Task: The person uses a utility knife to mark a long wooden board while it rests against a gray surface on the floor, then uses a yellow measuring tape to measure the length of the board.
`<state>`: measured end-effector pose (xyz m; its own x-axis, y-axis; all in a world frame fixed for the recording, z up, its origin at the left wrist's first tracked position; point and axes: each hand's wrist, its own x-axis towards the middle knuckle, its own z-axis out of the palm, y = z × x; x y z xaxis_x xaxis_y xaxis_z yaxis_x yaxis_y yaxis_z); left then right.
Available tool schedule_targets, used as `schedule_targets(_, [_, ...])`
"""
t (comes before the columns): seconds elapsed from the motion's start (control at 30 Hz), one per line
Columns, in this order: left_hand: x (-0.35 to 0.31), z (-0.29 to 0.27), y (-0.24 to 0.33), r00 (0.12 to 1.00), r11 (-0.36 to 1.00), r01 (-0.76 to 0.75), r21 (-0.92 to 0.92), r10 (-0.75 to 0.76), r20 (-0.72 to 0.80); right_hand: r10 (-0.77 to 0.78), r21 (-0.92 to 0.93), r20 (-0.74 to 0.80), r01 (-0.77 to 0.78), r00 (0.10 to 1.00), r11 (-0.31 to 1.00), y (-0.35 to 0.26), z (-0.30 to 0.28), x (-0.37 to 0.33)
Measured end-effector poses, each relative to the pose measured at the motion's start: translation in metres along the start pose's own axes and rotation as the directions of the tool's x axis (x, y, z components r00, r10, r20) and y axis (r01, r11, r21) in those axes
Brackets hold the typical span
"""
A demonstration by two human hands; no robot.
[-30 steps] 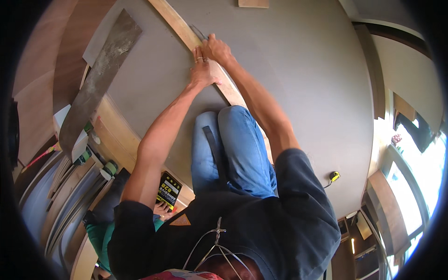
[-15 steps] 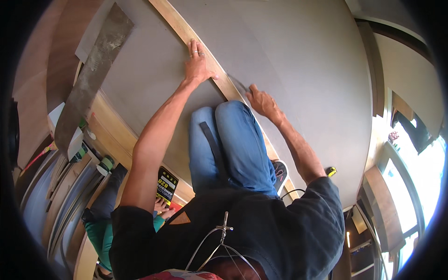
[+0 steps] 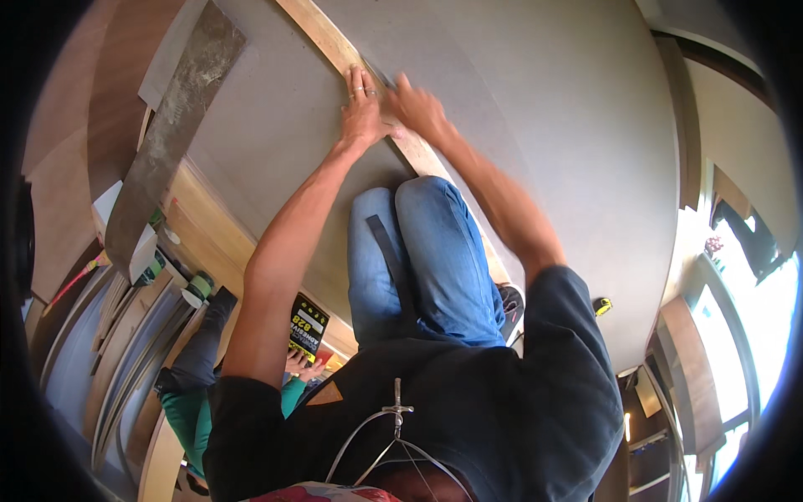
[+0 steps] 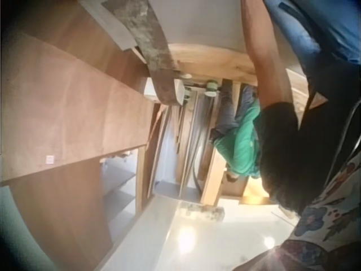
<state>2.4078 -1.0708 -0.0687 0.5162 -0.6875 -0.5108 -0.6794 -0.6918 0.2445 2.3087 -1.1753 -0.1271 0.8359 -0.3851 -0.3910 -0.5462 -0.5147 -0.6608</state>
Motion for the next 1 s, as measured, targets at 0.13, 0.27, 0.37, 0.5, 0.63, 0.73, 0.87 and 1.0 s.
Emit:
schedule_targets(0.13, [-0.011,-0.003,-0.020,0.997,0.997,0.074,-0.009,-0.073,0.036,0.218,0.057,0.172,-0.231,0.961,0.971,0.018,0.003,-0.138])
schedule_targets(0.27, [-0.009,-0.008,-0.024,0.995,0.997,0.080,0.023,-0.081,0.063,0.112,0.101,-0.071,-0.105,0.991,0.989,0.028,-0.029,-0.118])
schedule_targets(0.37, [-0.003,-0.011,-0.012,0.995,0.997,0.071,0.036,-0.073,0.074,0.051,0.088,-0.501,-0.008,0.864,0.996,0.029,-0.063,-0.036])
schedule_targets(0.5, [-0.006,-0.011,-0.013,0.995,0.998,0.066,0.011,-0.066,0.069,0.043,0.022,-0.628,-0.038,0.777,0.999,0.027,-0.080,0.024])
schedule_targets(0.63, [-0.008,-0.013,-0.017,0.996,0.997,0.070,0.021,-0.071,0.062,0.265,0.257,-0.390,-0.172,0.882,0.951,0.023,-0.096,0.038])
schedule_targets(0.73, [-0.005,-0.012,-0.012,0.993,0.996,0.077,0.033,-0.080,0.084,0.239,0.363,-0.149,-0.171,0.960,0.916,0.031,-0.125,0.042])
schedule_targets(0.87, [-0.010,-0.009,-0.024,0.993,0.995,0.095,0.035,-0.097,0.065,0.031,0.326,-0.195,0.035,0.980,0.945,-0.006,-0.124,0.028])
schedule_targets(1.0, [-0.004,-0.007,-0.020,0.997,0.998,0.071,0.000,-0.071,0.034,0.102,0.365,-0.241,-0.008,0.965,0.931,0.010,-0.121,0.033])
